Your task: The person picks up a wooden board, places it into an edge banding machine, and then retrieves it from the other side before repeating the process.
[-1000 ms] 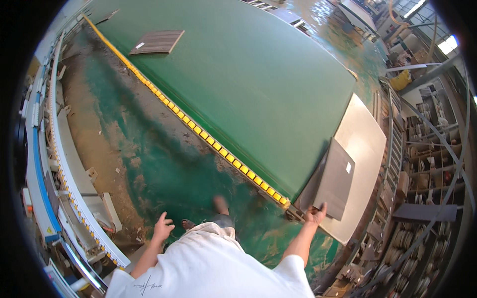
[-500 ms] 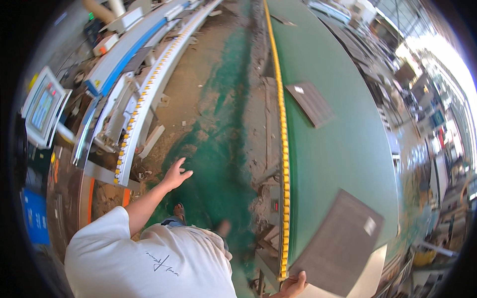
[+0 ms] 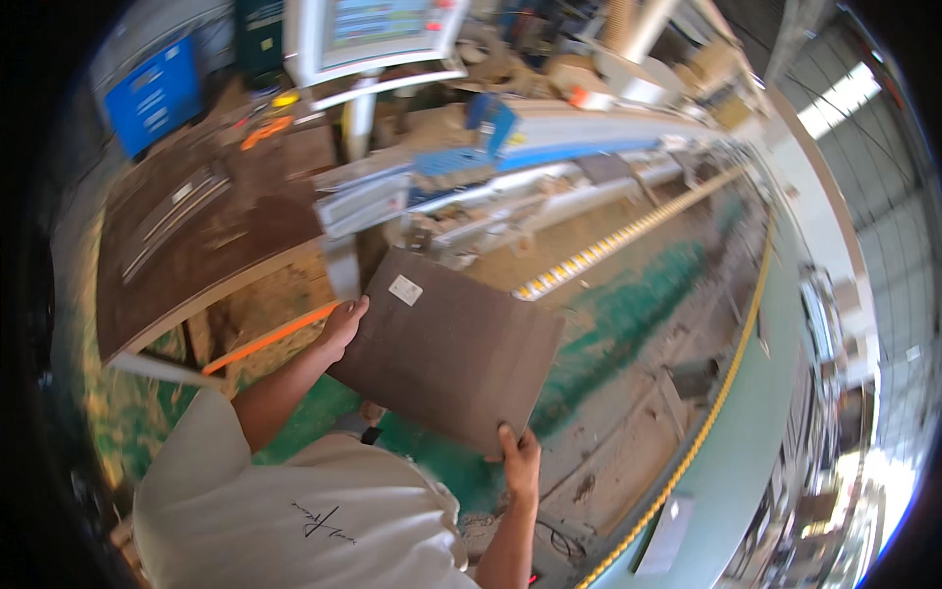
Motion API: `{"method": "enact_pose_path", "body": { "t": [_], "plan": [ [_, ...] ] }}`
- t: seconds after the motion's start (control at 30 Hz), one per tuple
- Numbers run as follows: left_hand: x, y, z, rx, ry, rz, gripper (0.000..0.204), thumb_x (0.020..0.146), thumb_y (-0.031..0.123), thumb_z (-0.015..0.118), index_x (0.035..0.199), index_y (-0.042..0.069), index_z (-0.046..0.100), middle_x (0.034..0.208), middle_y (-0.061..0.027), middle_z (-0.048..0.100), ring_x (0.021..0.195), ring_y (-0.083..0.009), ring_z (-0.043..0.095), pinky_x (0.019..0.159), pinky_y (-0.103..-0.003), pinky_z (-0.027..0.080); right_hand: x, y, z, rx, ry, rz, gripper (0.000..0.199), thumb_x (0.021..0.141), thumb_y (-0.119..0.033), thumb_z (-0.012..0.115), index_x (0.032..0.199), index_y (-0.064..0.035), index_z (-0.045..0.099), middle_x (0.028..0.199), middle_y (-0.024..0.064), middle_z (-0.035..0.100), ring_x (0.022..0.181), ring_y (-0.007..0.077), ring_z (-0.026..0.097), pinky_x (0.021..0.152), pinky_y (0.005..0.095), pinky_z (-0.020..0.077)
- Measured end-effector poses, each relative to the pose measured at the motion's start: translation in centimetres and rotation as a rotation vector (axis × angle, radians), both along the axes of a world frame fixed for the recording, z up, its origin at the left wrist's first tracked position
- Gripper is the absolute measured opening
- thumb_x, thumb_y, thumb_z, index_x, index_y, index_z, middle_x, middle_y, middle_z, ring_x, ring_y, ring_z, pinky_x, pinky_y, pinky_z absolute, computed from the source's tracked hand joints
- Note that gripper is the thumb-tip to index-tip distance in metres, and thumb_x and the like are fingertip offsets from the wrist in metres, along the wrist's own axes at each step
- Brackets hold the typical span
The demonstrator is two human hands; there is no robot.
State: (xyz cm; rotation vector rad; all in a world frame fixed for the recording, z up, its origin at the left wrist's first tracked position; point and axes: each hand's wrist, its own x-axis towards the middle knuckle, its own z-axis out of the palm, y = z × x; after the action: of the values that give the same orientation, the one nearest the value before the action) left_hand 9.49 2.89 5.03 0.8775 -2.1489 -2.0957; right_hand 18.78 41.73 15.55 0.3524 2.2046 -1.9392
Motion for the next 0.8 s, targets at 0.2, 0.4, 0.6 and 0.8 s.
{"method": "enact_pose_path", "body": {
  "t": [0.2,0.4,0.6,0.8],
  "plan": [
    [1.9,-12.1,-1.2,0.368,-0.045,0.578,0.041,0.098,0.035,0.055,0.107,-0.003,0.064,0.098,-0.0102,0.066,0.089,-0.0202,0.059,0.083,-0.035,0.046,-18.9,-12.7,-3.6,0.264,-0.142,0.452,0.046,0.093,-0.043,0.063,0.092,0.0025,0.062,0.064,0.005,0.061,0.047,0.014,0.06,0.038,0.0255,0.0415],
    [-1.9,-14.0,-6.7,0.416,0.097,0.841,0.037,0.099,0.03,0.054,0.109,-0.003,0.064,0.104,-0.0104,0.066,0.093,-0.0193,0.059,0.084,-0.035,0.046,-33.6,-19.6,-9.3,0.012,-0.445,0.337,0.04,0.093,-0.046,0.062,0.088,-0.0068,0.06,0.062,0.0027,0.055,0.045,0.0131,0.052,0.038,0.0233,0.0366],
    [-8.0,-11.5,-4.6,0.54,0.058,0.666,0.042,0.099,0.033,0.055,0.117,-0.004,0.063,0.111,-0.0115,0.066,0.099,-0.0199,0.06,0.086,-0.035,0.047,-42.8,-18.1,-15.5,-0.247,-0.44,0.065,0.031,0.095,-0.042,0.059,0.084,-0.0137,0.055,0.066,0.0007,0.053,0.049,0.0128,0.05,0.04,0.0234,0.0366],
    [-12.9,-11.5,-7.3,0.272,-0.066,0.728,0.049,0.097,0.038,0.058,0.117,-0.005,0.063,0.111,-0.0112,0.067,0.101,-0.0202,0.06,0.087,-0.035,0.046,-46.6,-19.3,-15.5,-0.128,-0.244,0.06,0.037,0.096,-0.041,0.059,0.084,-0.0066,0.056,0.059,0.0018,0.05,0.041,0.0137,0.047,0.036,0.0262,0.0333]
  ]
}}
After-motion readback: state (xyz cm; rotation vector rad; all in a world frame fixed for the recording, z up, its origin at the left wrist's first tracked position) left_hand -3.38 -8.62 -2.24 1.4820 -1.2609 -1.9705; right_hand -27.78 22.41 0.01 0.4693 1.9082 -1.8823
